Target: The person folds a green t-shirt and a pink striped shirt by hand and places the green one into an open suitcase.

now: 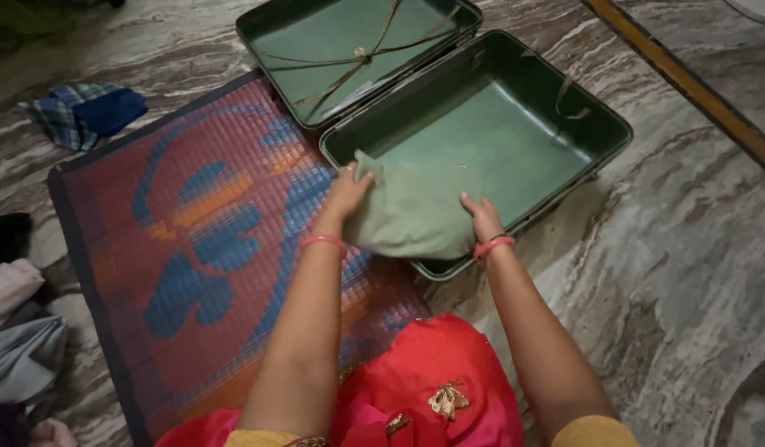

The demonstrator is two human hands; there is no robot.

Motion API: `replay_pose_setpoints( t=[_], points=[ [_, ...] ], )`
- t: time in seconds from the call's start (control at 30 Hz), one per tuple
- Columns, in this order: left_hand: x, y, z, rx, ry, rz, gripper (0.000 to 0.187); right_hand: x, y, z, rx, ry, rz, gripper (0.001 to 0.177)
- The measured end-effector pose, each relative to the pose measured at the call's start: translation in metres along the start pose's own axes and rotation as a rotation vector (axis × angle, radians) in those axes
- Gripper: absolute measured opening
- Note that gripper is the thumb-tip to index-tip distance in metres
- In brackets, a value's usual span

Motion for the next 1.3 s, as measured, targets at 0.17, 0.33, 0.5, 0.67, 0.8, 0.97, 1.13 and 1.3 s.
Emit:
replay_pose_setpoints(
  t=[0.17,0.33,0.5,0.67,0.8,0.97,1.13,1.3],
  points=[
    [0.038,0.003,0.012,-0.067,-0.070,-0.106,0.066,0.018,-0.006,0.028,-0.031,0.130,0.052,0.063],
    [0.064,-0.002,0.033,-0.264,-0.013,-0.148,0.052,0.040,0.004,0.026,-0.144,0.166,0.055,0.068],
    [0.066,0.001,0.024,-0.389,0.044,-0.170,0.048,0.062,0.004,0.047,-0.112,0.191,0.092,0.072],
    [0.057,0.005,0.028,-0.391,0.051,-0.156,0.048,0.030,-0.009,0.081,-0.147,0.300,0.239,0.079],
    [0.041,0.006,0.040,-0.425,-0.046,-0.207,0.047,-0.014,-0.020,0.113,-0.060,0.246,0.333,0.076],
    [0.017,-0.012,0.047,-0.451,-0.026,-0.133,0.039,-0.032,-0.022,0.129,0.506,0.282,0.284,0.046],
    [-0.011,-0.023,0.055,-0.491,0.176,-0.051,0.041,-0.024,-0.007,0.122,0.410,0.309,0.292,0.032],
    [-0.046,-0.016,0.051,-0.505,0.144,-0.115,0.036,-0.015,0.011,0.112,0.097,0.454,0.212,0.027]
  ],
)
Point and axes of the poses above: each hand's wrist, its own x-axis away from the middle knuckle, its own y-axis out of the palm, z = x × y, the point moved 1 cm from there along -x, towards the middle knuckle, and after that the axes turned 14 degrees about -z, right-handed, at the moved point
